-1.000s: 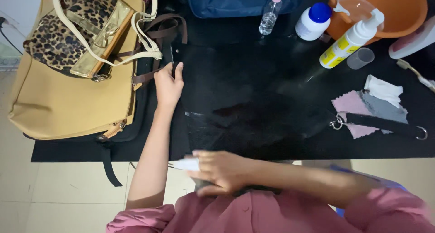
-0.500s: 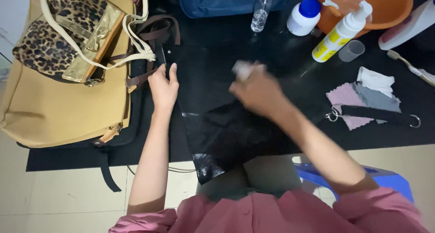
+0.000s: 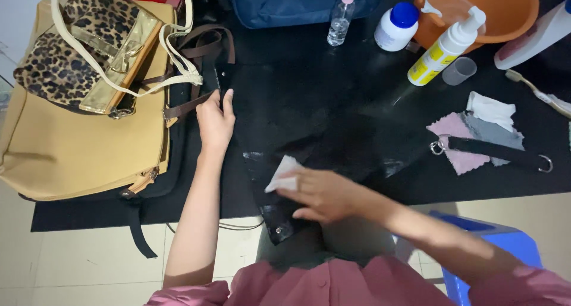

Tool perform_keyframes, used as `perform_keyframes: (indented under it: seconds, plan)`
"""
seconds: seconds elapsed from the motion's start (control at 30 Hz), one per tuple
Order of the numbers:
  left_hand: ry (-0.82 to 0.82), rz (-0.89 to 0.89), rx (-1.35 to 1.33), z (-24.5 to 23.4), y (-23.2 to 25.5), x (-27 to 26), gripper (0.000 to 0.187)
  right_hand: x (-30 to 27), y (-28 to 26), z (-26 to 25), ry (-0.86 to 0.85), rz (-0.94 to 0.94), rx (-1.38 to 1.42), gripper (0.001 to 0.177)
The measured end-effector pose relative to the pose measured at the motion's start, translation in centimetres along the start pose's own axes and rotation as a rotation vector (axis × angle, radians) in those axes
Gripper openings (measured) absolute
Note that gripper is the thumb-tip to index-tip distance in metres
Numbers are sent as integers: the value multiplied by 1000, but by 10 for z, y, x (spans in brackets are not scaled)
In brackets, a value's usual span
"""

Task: Cleaning a black leather sheet using a spray bottle and a cloth

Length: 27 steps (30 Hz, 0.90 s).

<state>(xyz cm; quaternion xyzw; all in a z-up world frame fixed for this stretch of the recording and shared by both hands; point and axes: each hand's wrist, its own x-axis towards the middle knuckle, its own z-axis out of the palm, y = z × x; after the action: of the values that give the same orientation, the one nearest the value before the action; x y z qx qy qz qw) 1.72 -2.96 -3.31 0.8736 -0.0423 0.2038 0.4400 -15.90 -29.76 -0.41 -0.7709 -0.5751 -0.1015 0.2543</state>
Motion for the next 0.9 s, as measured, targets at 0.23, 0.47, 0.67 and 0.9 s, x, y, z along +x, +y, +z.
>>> perform_keyframes:
  seconds: [0.23, 0.47, 0.67, 0.9]
  plan:
    - [-27, 0, 11, -2, -1, 1, 36, -11, 73, -68, 51, 59, -380, 59]
    - [-23, 3, 20, 4, -8, 0, 35, -24, 137, -99, -78, 964, -803, 59]
    - [-9, -17, 71, -2, -1, 2, 33, 26, 79, -64, -66, 494, -644, 39]
    - [-21, -62, -15, -1, -5, 4, 40, 40, -25, -14, -22, 124, 317, 56]
